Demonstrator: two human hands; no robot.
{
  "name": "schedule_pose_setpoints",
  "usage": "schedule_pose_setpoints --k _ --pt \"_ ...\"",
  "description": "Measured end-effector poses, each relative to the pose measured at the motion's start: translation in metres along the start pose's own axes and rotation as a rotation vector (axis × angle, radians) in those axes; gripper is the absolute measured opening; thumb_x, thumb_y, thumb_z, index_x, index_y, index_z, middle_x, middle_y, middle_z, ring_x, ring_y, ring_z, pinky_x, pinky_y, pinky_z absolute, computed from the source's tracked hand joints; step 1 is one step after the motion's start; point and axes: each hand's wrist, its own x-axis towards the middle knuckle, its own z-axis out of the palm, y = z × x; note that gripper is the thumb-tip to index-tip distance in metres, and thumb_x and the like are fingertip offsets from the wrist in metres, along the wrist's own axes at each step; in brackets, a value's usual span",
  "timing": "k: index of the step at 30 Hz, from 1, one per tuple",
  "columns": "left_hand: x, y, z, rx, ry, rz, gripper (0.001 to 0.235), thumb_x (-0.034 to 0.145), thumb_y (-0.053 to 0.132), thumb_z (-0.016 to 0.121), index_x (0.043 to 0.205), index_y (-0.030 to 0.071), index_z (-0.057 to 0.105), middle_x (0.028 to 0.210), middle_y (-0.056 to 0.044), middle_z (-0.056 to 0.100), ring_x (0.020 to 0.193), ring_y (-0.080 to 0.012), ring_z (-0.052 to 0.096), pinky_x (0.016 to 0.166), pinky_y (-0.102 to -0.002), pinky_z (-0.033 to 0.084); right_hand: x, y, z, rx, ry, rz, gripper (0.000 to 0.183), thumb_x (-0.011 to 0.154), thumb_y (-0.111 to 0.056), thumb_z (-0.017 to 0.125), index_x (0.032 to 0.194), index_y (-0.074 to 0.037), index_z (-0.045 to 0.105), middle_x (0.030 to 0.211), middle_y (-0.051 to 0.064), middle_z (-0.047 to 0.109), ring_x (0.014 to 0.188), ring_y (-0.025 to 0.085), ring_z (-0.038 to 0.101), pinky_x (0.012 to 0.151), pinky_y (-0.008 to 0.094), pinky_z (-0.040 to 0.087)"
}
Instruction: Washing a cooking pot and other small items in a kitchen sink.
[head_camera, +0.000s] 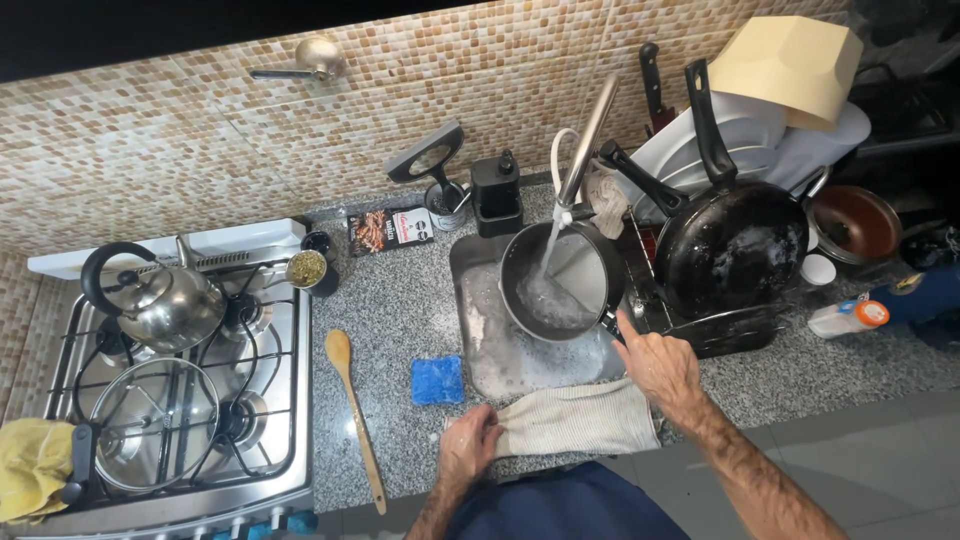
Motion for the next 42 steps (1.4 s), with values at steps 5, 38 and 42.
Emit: schedule_pose_setpoints --k 5,38,42 --pt "0.004 -0.001 -0.003 0.002 -0.049 -0.047 0.018 0.084 0.016 0.074 0.094 0.005 0.064 0.091 -0.017 0.071 0.082 -0.0381 0.07 0.07 -0.047 0.054 0.003 0.006 -0.005 -0.072 -0.027 -0.046 0.056 0.094 -0.04 0.064 0.142 -0.013 0.056 0.052 0.007 0.066 0.043 0.022 0.065 0.044 0.036 0.052" --pt "0.174 0.044 0.014 -0.537 0.479 -0.231 0.118 0.068 0.025 0.086 0.16 0.003 0.017 0.154 -0.026 0.038 0.14 -0.0361 0.044 0.118 -0.045 0.036 0.013 -0.026 0.1 1.08 -0.152 0.343 0.052 0.091 -0.029 0.071 0.14 -0.013 0.062 0.094 0.012 0.08 0.074 0.015 0.069 0.069 0.032 0.055" --pt "0.168 0.062 0.004 -0.422 0.528 -0.109 0.123 0.065 0.024 0.087 0.162 0.003 0.014 0.157 -0.029 0.03 0.145 -0.0382 0.035 0.121 -0.046 0.03 0.036 -0.044 0.061 0.942 -0.207 0.401 0.043 0.093 -0.027 0.068 0.134 -0.012 0.062 0.091 0.016 0.076 0.078 0.026 0.074 0.071 0.041 0.056"
